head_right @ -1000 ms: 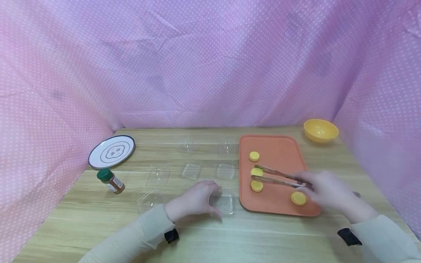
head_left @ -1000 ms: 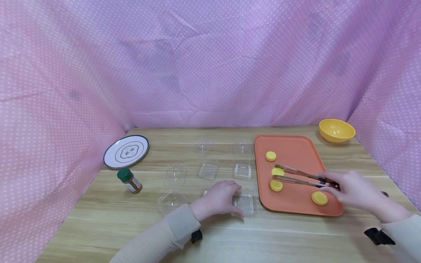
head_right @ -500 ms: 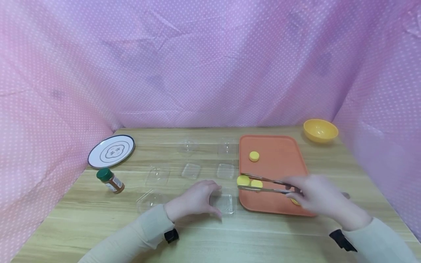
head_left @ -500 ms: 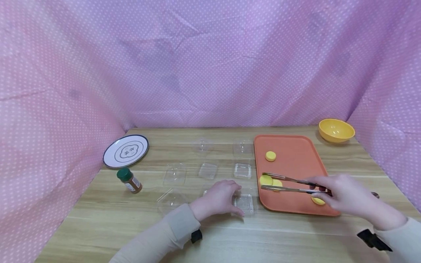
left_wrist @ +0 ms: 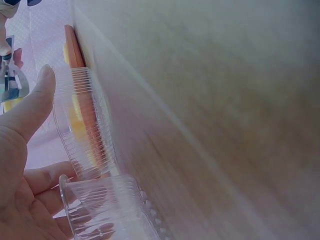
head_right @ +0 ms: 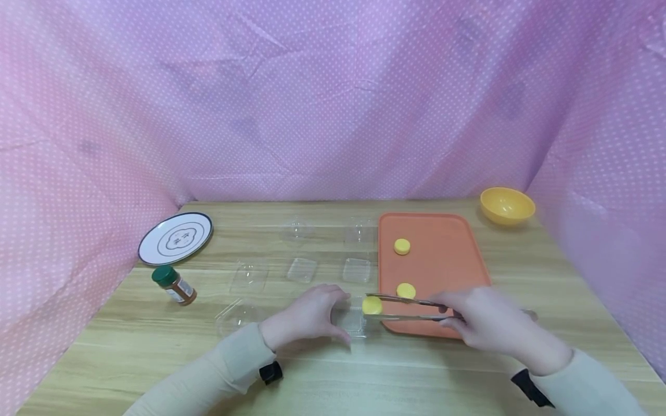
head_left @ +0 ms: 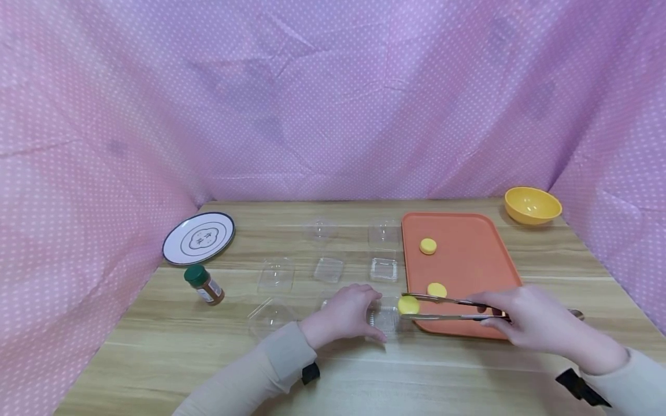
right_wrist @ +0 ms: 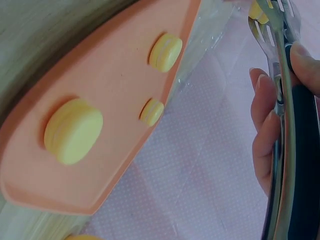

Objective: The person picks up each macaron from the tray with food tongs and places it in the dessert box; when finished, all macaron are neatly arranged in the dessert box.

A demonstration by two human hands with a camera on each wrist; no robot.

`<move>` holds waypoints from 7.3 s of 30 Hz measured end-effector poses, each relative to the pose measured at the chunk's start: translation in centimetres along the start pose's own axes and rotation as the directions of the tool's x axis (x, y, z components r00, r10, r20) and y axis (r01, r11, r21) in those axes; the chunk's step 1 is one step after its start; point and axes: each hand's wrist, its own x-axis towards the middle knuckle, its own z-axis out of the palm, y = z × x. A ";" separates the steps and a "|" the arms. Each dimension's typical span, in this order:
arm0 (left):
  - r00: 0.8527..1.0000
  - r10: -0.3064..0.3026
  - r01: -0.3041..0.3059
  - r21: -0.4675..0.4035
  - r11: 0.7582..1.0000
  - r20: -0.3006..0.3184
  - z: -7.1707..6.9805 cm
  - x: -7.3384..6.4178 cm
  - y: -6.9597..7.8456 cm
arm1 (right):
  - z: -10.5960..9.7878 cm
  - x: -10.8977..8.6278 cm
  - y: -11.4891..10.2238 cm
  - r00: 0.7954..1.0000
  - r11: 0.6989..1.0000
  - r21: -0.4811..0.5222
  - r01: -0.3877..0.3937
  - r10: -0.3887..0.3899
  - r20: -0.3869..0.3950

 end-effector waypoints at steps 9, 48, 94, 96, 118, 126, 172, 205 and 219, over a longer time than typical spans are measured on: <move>1.000 -0.015 0.016 -0.012 1.000 0.017 -0.1 0.0 0.0 | 0.9 0.7 -0.4 0.999 0.999 0.046 0.029 -0.030 0.029; 1.000 0.003 -0.003 0.005 1.000 0.012 -0.2 0.0 0.1 | 1.2 2.3 -0.8 0.986 0.990 0.139 -0.029 0.005 0.168; 0.994 0.006 -0.007 -0.009 1.000 -0.111 -5.7 2.3 -2.9 | 0.4 -0.5 1.6 0.995 0.987 0.136 -0.090 0.083 0.057; 0.993 0.010 -0.011 -0.008 1.000 -0.114 -5.9 2.8 -3.2 | 0.4 -0.6 1.6 0.995 0.987 0.133 -0.092 0.085 0.059; 0.995 -0.062 0.065 -0.033 0.997 0.078 -3.9 7.4 -4.4 | 0.4 -1.1 1.8 0.988 0.983 0.128 -0.133 0.121 0.097; 0.993 -0.070 0.072 -0.020 0.997 0.093 -3.0 8.0 -4.7 | 0.8 -1.3 2.0 0.991 0.985 0.125 -0.115 0.104 0.089; 0.980 -0.104 0.129 -0.146 0.981 0.168 -3.1 8.7 -4.8 | -0.1 -1.3 4.6 0.970 0.974 0.089 -0.208 0.193 0.147; 0.980 -0.116 0.133 -0.099 0.986 0.162 -2.9 8.8 -4.8 | 1.5 -3.5 5.8 0.957 0.950 0.200 -0.239 0.195 0.213; 0.979 -0.126 0.146 -0.118 0.982 0.163 -2.6 8.7 -4.9 | 1.7 -3.6 6.0 0.957 0.944 0.220 -0.245 0.199 0.213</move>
